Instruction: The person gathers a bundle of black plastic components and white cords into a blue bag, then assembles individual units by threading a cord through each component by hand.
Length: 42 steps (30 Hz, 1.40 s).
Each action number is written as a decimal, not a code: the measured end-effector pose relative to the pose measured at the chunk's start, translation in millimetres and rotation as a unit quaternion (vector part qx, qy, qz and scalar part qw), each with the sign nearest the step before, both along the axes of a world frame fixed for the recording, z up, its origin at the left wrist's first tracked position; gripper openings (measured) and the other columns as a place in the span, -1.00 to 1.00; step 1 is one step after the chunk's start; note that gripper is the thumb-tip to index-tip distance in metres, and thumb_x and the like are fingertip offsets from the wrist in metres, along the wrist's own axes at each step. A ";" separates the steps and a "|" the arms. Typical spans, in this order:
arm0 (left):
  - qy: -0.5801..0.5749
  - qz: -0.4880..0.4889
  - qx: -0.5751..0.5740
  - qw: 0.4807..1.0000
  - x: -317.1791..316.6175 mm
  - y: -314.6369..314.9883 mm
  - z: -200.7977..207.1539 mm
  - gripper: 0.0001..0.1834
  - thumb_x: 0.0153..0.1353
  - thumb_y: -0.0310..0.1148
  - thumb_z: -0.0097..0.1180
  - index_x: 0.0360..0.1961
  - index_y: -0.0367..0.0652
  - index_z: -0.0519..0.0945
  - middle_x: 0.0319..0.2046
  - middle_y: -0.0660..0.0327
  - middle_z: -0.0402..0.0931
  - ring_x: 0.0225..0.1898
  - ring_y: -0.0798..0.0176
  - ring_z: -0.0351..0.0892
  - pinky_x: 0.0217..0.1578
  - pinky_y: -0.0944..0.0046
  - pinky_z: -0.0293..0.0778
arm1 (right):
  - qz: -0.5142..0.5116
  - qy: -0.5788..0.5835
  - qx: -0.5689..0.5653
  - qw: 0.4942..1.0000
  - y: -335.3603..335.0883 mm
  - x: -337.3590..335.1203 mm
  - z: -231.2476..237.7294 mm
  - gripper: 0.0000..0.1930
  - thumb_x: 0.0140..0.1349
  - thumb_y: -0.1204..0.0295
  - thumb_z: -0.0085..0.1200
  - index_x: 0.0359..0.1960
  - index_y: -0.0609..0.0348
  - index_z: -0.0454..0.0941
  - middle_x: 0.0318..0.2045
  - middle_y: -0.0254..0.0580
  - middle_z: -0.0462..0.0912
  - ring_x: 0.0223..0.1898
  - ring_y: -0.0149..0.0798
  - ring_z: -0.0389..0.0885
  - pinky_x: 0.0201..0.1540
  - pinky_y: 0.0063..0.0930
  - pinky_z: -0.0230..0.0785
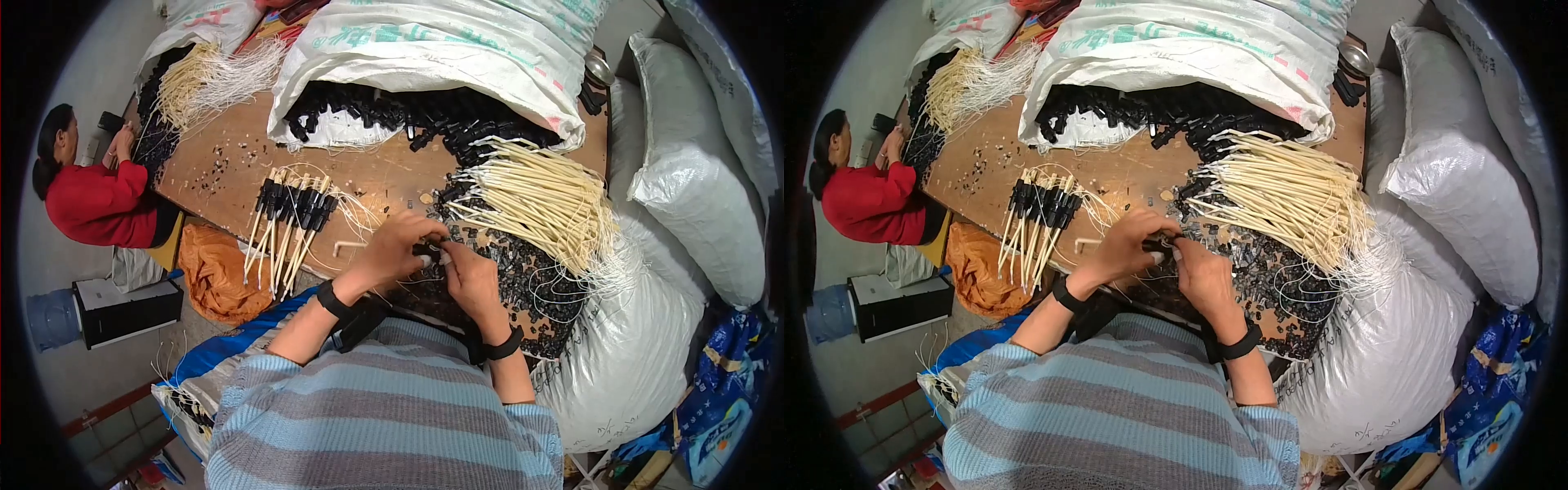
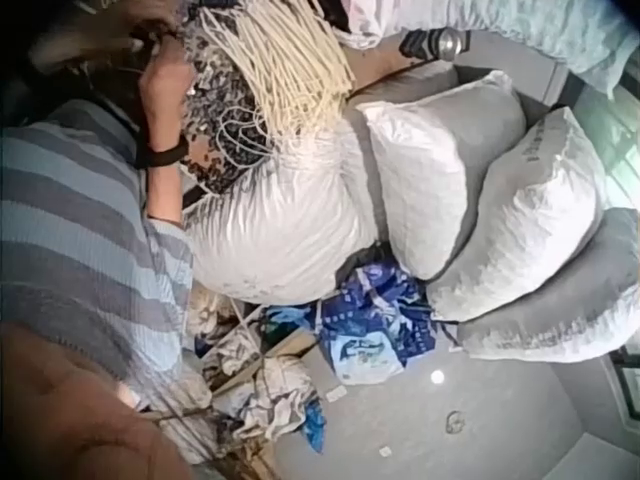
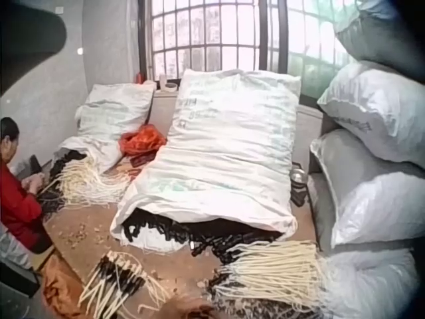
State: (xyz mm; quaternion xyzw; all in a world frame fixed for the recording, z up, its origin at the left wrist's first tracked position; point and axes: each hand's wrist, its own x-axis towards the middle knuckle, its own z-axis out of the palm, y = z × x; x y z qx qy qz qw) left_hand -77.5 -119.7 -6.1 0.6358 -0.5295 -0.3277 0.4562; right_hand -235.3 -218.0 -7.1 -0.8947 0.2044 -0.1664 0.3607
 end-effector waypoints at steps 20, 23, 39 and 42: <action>-0.026 -0.021 -0.168 0.985 10.9 4.0 -8.1 -0.84 -0.24 -0.61 0.14 -0.54 -0.18 0.59 -0.48 0.25 0.52 -0.38 0.20 0.50 -0.34 0.25 0.39 | 0.010 -0.018 0.154 0.988 4.5 -7.2 -3.3 -0.84 0.24 0.49 0.05 -0.22 0.30 0.61 -0.48 -0.03 0.64 -0.45 -0.19 0.63 -0.38 -0.46 0.42; -0.020 -0.024 -0.165 0.986 12.6 2.7 -15.5 -0.84 -0.23 -0.62 0.15 -0.53 -0.18 0.60 -0.47 0.24 0.53 -0.36 0.20 0.51 -0.32 0.26 0.40 | -0.002 -0.068 0.171 0.983 4.6 -5.0 -5.5 -0.83 0.23 0.48 0.07 -0.21 0.29 0.62 -0.49 -0.03 0.64 -0.48 -0.27 0.61 -0.39 -0.46 0.41; 0.021 -0.038 -0.106 0.993 10.7 6.0 -15.6 -0.83 -0.18 -0.63 0.20 -0.48 -0.18 0.58 -0.41 0.27 0.55 -0.30 0.25 0.54 -0.26 0.32 0.44 | -0.069 -0.010 0.241 0.968 7.0 -4.0 -2.7 -0.80 0.07 0.45 0.10 -0.28 0.24 0.66 -0.66 -0.09 0.58 -0.62 -0.38 0.54 -0.49 -0.49 0.38; 0.054 -0.064 -0.079 0.993 15.0 6.4 -16.2 -0.82 -0.19 -0.63 0.21 -0.49 -0.17 0.58 -0.41 0.27 0.55 -0.30 0.25 0.54 -0.26 0.33 0.44 | -0.072 -0.013 0.237 0.969 8.8 -5.4 -7.6 -0.80 0.06 0.45 0.10 -0.30 0.24 0.66 -0.67 -0.12 0.57 -0.65 -0.41 0.50 -0.51 -0.51 0.35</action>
